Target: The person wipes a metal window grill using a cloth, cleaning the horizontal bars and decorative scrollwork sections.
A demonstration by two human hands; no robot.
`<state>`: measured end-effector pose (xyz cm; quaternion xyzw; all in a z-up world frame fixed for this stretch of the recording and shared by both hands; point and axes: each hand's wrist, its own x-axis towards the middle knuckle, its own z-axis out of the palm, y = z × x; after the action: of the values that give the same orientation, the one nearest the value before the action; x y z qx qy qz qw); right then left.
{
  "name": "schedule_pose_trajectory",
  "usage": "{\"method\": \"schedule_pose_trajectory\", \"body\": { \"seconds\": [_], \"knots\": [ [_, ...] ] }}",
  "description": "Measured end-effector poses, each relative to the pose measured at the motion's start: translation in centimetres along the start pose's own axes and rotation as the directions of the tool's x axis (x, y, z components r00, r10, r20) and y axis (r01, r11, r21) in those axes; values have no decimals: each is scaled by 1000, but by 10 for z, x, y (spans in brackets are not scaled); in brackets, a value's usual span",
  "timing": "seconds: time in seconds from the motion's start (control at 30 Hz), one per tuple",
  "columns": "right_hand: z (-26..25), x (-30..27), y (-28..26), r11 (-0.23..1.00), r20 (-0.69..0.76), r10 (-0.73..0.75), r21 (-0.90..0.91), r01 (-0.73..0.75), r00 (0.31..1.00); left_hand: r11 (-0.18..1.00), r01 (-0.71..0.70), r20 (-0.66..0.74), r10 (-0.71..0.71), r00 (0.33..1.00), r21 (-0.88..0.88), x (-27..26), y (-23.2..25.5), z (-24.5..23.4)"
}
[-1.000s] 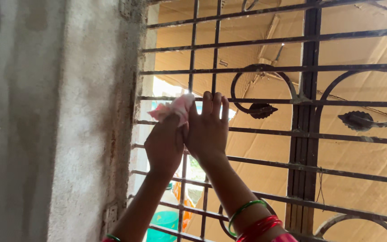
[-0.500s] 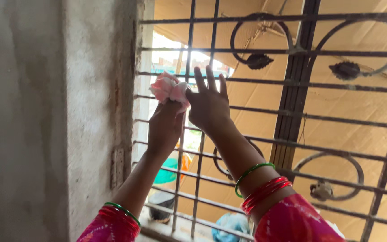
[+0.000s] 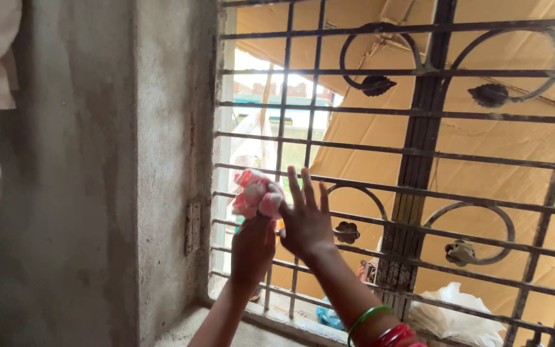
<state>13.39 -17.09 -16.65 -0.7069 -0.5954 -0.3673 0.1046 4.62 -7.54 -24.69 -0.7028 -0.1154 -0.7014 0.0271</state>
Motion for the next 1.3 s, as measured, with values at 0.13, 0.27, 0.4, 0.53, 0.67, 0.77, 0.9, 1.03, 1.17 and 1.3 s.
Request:
{"method": "schedule_pose_trajectory", "body": {
  "seconds": [0.13,0.27,0.4,0.53,0.67,0.77,0.9,1.03,1.17,1.3],
  "knots": [
    [18,-12,-14,998,156,41,50,-49,987,997,74,-3,-74,997,-24,-17,3,-4],
    [47,-32,-22,993,-8,-8,115,9,1000,949,286,188,-260,947,-131,-35,-2,-11],
    [65,-56,-35,768,-387,-11,587,256,922,883,331,122,-307,944,-334,-31,-2,-13],
    [63,-69,-33,621,-546,302,735,274,781,556,487,391,-291,873,-673,-18,12,8],
    [48,-77,3,686,-435,488,727,-25,756,423,470,429,-195,882,-775,-15,52,10],
    [30,-95,20,885,-535,356,456,-92,766,896,373,471,-229,852,-241,-20,70,3],
    [22,-125,17,990,-627,84,140,5,775,984,53,489,-130,863,168,-42,66,9],
    [41,-137,21,978,-589,58,196,73,806,957,-38,579,-143,803,289,-52,53,18],
    [64,-141,47,973,-522,196,212,-96,830,918,55,566,-289,772,393,-47,43,12],
    [57,-129,43,837,-406,451,502,-218,795,879,-6,651,-349,674,477,-38,51,4]
  ]
}}
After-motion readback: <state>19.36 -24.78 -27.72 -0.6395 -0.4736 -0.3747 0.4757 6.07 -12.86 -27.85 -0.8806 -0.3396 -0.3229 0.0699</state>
